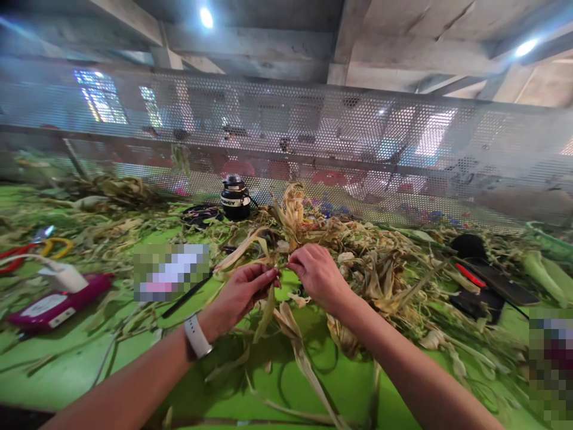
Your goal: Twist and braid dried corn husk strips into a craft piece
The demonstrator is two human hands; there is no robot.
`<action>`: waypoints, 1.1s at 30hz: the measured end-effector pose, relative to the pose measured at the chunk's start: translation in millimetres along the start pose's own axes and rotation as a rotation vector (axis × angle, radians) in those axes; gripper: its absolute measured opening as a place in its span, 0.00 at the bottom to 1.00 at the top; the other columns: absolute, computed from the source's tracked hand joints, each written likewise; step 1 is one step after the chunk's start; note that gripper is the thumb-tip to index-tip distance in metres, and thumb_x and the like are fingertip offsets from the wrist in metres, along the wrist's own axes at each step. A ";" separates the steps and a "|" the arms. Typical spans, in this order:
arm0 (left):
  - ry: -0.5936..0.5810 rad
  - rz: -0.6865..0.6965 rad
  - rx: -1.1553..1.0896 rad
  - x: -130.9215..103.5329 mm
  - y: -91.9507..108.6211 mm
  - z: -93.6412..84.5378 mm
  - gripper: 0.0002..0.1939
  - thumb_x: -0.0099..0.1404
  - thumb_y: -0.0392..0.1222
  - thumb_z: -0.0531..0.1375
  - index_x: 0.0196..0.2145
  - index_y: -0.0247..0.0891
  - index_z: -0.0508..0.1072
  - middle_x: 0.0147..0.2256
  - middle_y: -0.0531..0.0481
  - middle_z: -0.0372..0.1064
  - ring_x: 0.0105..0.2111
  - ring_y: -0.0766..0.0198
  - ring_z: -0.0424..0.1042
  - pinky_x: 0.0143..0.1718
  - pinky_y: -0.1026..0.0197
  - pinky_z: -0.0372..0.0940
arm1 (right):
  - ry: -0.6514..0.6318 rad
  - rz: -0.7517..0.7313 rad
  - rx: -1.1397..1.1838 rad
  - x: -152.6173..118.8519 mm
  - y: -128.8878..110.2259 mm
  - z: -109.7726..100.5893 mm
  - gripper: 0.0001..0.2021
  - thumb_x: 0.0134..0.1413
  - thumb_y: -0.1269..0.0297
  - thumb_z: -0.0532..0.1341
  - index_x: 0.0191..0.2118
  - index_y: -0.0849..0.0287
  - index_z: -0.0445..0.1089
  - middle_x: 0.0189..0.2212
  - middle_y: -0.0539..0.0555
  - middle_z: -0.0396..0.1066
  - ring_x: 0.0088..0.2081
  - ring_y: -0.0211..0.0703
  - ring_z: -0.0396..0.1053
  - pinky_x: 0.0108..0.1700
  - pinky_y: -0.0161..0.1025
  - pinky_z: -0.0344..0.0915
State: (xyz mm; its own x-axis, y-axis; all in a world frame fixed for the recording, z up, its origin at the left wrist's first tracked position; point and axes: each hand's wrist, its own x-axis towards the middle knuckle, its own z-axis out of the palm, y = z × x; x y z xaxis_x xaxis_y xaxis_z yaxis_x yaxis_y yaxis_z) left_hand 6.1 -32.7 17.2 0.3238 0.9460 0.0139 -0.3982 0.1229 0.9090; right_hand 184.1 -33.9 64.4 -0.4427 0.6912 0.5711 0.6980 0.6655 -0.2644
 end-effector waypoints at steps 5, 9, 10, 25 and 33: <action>0.040 0.115 0.012 2.4 1.6 -4.1 0.13 0.47 0.44 0.69 0.27 0.33 0.74 0.26 0.52 0.70 0.24 0.73 0.62 0.26 0.69 0.55 | 0.118 -0.036 -0.155 -8.3 -16.8 6.6 0.10 0.58 0.60 0.55 0.28 0.58 0.66 0.28 0.55 0.67 0.34 0.43 0.62 0.39 0.40 0.58; 0.085 0.076 -0.045 2.8 0.9 -1.7 0.13 0.44 0.43 0.70 0.25 0.34 0.73 0.26 0.53 0.69 0.25 0.71 0.63 0.29 0.66 0.57 | -0.039 0.088 -0.066 -10.9 -21.6 19.8 0.12 0.55 0.55 0.56 0.29 0.58 0.64 0.28 0.53 0.66 0.31 0.40 0.62 0.34 0.37 0.59; 0.094 0.071 -0.052 3.0 0.4 -1.4 0.13 0.44 0.44 0.70 0.25 0.35 0.73 0.26 0.53 0.69 0.25 0.71 0.63 0.29 0.66 0.56 | -0.043 0.110 -0.044 -10.6 -20.9 22.3 0.12 0.55 0.54 0.57 0.30 0.58 0.64 0.28 0.53 0.67 0.31 0.40 0.62 0.34 0.37 0.59; 0.015 0.010 0.104 2.5 7.3 -5.6 0.16 0.47 0.49 0.68 0.22 0.33 0.70 0.19 0.57 0.60 0.18 0.76 0.55 0.20 0.69 0.49 | -0.334 0.231 0.435 -9.6 -9.4 23.6 0.13 0.58 0.58 0.53 0.26 0.60 0.61 0.21 0.45 0.55 0.25 0.33 0.53 0.28 0.32 0.53; 0.072 0.003 0.058 6.2 13.2 -11.8 0.15 0.46 0.47 0.69 0.23 0.32 0.72 0.20 0.55 0.63 0.18 0.76 0.57 0.18 0.70 0.47 | -0.483 0.205 0.507 -8.9 -3.9 15.7 0.12 0.57 0.58 0.54 0.28 0.60 0.61 0.22 0.45 0.54 0.25 0.33 0.51 0.28 0.31 0.51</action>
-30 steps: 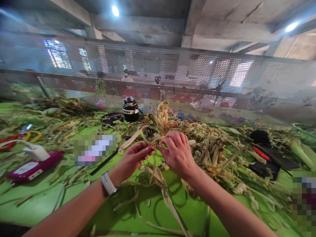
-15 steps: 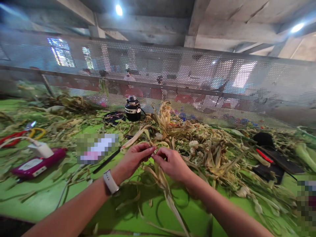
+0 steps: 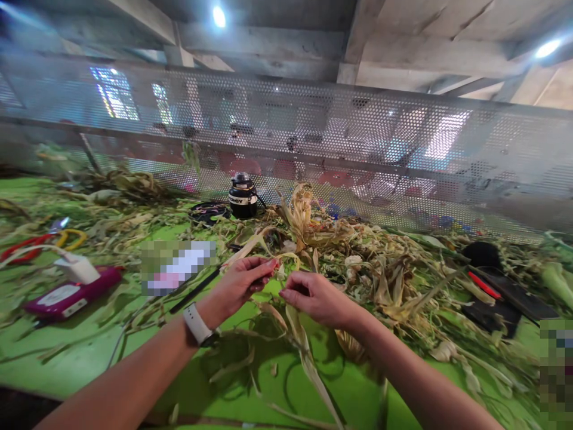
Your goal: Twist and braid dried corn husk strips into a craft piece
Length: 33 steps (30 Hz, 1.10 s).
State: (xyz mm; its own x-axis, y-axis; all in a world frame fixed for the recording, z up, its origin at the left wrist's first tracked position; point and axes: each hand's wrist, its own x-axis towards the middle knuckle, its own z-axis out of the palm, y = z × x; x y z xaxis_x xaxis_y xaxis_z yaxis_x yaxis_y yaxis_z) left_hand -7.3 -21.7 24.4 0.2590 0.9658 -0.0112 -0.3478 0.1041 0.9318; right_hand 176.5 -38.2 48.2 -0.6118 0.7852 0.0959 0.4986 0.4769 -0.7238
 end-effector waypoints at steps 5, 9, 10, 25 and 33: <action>0.013 0.010 -0.006 1.0 3.6 -2.7 0.14 0.44 0.45 0.69 0.25 0.32 0.75 0.19 0.55 0.64 0.18 0.76 0.56 0.18 0.69 0.47 | -0.093 -0.006 0.039 -2.9 -7.5 -6.2 0.13 0.57 0.57 0.54 0.27 0.61 0.60 0.22 0.45 0.52 0.25 0.32 0.50 0.27 0.31 0.50; 0.016 0.025 0.001 2.3 1.8 -4.6 0.13 0.45 0.44 0.69 0.27 0.32 0.76 0.20 0.55 0.64 0.18 0.76 0.56 0.19 0.69 0.47 | -0.145 0.003 0.026 -4.3 -9.5 -8.2 0.14 0.57 0.56 0.54 0.27 0.61 0.62 0.21 0.45 0.53 0.24 0.31 0.51 0.25 0.31 0.50; 0.015 0.026 0.013 2.4 1.2 -4.8 0.13 0.46 0.44 0.69 0.27 0.32 0.76 0.20 0.55 0.64 0.18 0.76 0.55 0.19 0.69 0.47 | -0.155 0.003 -0.003 -4.8 -10.4 -8.8 0.14 0.57 0.56 0.54 0.27 0.61 0.63 0.21 0.45 0.54 0.24 0.31 0.52 0.25 0.31 0.50; -0.190 -0.099 0.238 -17.2 -3.3 14.1 0.11 0.50 0.47 0.64 0.21 0.35 0.74 0.16 0.58 0.55 0.19 0.72 0.49 0.21 0.65 0.46 | 0.294 0.128 0.385 6.7 -8.5 5.0 0.16 0.51 0.51 0.58 0.24 0.60 0.61 0.18 0.45 0.57 0.21 0.31 0.54 0.24 0.31 0.53; -0.317 -0.039 0.152 -13.0 -4.1 13.0 0.12 0.49 0.47 0.66 0.30 0.37 0.76 0.28 0.51 0.71 0.32 0.64 0.67 0.37 0.62 0.59 | 0.406 0.189 0.586 8.8 -3.7 6.4 0.17 0.41 0.51 0.66 0.23 0.61 0.67 0.19 0.46 0.62 0.23 0.32 0.58 0.26 0.32 0.56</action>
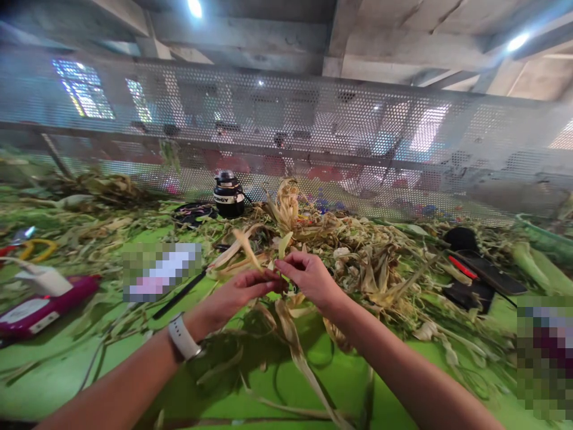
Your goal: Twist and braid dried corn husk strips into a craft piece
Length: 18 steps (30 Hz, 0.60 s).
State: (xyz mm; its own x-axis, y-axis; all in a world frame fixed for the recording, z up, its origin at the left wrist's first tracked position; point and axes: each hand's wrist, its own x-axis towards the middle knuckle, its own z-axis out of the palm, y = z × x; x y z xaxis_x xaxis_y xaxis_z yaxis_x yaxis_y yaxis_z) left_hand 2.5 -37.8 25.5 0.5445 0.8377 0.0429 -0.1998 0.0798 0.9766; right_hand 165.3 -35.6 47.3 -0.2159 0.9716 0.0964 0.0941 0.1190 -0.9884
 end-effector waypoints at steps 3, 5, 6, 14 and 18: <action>0.015 -0.026 -0.001 -0.3 -1.4 0.3 0.13 0.51 0.48 0.65 0.31 0.36 0.75 0.23 0.54 0.67 0.23 0.70 0.62 0.29 0.64 0.57 | -0.009 0.030 0.059 -0.6 1.0 2.7 0.15 0.40 0.53 0.67 0.24 0.62 0.69 0.21 0.47 0.65 0.25 0.33 0.60 0.30 0.33 0.58; 0.054 -0.028 0.017 0.2 -3.9 -0.1 0.14 0.50 0.48 0.66 0.28 0.35 0.74 0.20 0.57 0.62 0.20 0.73 0.55 0.24 0.66 0.51 | -0.009 0.031 0.068 -1.8 0.2 4.3 0.15 0.40 0.54 0.66 0.24 0.62 0.69 0.22 0.47 0.66 0.26 0.33 0.60 0.31 0.33 0.57; 0.077 -0.025 0.028 0.6 -5.3 -0.4 0.14 0.49 0.49 0.67 0.26 0.34 0.73 0.19 0.58 0.60 0.19 0.74 0.53 0.23 0.66 0.49 | -0.001 0.022 0.059 -2.5 -0.5 4.8 0.15 0.40 0.54 0.66 0.24 0.62 0.70 0.21 0.47 0.65 0.26 0.33 0.59 0.31 0.33 0.56; -0.013 -0.100 0.080 -2.4 -11.7 0.1 0.15 0.48 0.50 0.67 0.24 0.33 0.75 0.18 0.56 0.62 0.19 0.73 0.54 0.22 0.66 0.46 | 0.027 -0.011 0.014 -5.9 1.1 11.0 0.18 0.38 0.51 0.67 0.20 0.61 0.64 0.19 0.46 0.60 0.23 0.32 0.56 0.26 0.33 0.53; 0.038 -0.114 -0.059 -1.2 -12.6 1.6 0.14 0.48 0.49 0.67 0.23 0.34 0.74 0.20 0.54 0.65 0.19 0.73 0.57 0.22 0.66 0.48 | -0.014 -0.060 -0.103 -2.8 3.2 5.8 0.19 0.44 0.47 0.62 0.24 0.61 0.65 0.20 0.46 0.60 0.24 0.33 0.56 0.27 0.33 0.54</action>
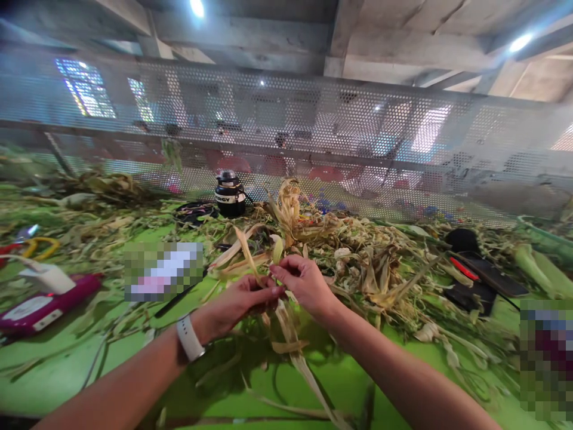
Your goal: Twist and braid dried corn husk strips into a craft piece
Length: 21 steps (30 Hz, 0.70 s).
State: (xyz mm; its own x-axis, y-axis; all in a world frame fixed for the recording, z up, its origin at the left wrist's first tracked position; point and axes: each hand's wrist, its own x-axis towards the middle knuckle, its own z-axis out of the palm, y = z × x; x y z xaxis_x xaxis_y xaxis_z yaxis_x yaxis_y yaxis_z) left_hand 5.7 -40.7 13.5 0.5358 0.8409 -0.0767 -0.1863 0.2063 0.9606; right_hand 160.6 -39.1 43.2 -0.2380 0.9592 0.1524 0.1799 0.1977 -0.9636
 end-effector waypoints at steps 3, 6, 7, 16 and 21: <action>0.144 0.014 -0.149 3.7 2.1 -1.0 0.14 0.47 0.49 0.67 0.24 0.34 0.73 0.20 0.55 0.64 0.19 0.73 0.57 0.22 0.67 0.50 | -0.045 -0.012 -0.159 2.3 -2.2 -9.4 0.22 0.51 0.44 0.55 0.25 0.61 0.64 0.20 0.47 0.59 0.24 0.33 0.55 0.27 0.33 0.54; 0.239 0.075 -0.218 5.8 4.6 -3.2 0.14 0.47 0.48 0.67 0.25 0.35 0.72 0.20 0.57 0.62 0.20 0.73 0.57 0.23 0.67 0.51 | -0.215 0.028 -0.211 2.7 -5.0 -14.3 0.23 0.54 0.44 0.53 0.24 0.61 0.64 0.21 0.48 0.62 0.26 0.34 0.57 0.29 0.33 0.56; 0.246 0.094 -0.216 5.7 5.2 -3.8 0.14 0.48 0.49 0.66 0.24 0.35 0.72 0.20 0.57 0.61 0.19 0.73 0.56 0.23 0.67 0.50 | -0.261 0.024 -0.200 2.7 -5.1 -14.3 0.22 0.53 0.45 0.54 0.25 0.62 0.65 0.22 0.48 0.63 0.27 0.35 0.59 0.30 0.33 0.56; 0.118 0.104 -0.114 2.5 4.5 -3.6 0.14 0.53 0.46 0.62 0.19 0.35 0.65 0.16 0.58 0.53 0.18 0.74 0.49 0.20 0.65 0.43 | -0.333 0.120 0.038 -2.0 -6.0 -9.8 0.14 0.53 0.53 0.56 0.27 0.60 0.61 0.16 0.41 0.51 0.18 0.28 0.46 0.20 0.30 0.44; 0.233 0.137 -0.208 2.5 2.8 1.3 0.12 0.51 0.42 0.61 0.18 0.35 0.64 0.16 0.58 0.55 0.17 0.74 0.51 0.20 0.67 0.46 | -0.301 0.091 0.057 -4.4 -9.3 -5.6 0.16 0.54 0.52 0.56 0.25 0.60 0.61 0.15 0.41 0.50 0.17 0.28 0.44 0.19 0.30 0.41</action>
State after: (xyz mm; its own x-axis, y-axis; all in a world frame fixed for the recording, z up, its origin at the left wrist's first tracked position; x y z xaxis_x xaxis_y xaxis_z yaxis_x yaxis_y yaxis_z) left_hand 7.6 -38.7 16.4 0.2962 0.9546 -0.0325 -0.4207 0.1610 0.8928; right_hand 165.4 -44.0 52.7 -0.4964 0.8681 0.0010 0.1619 0.0936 -0.9824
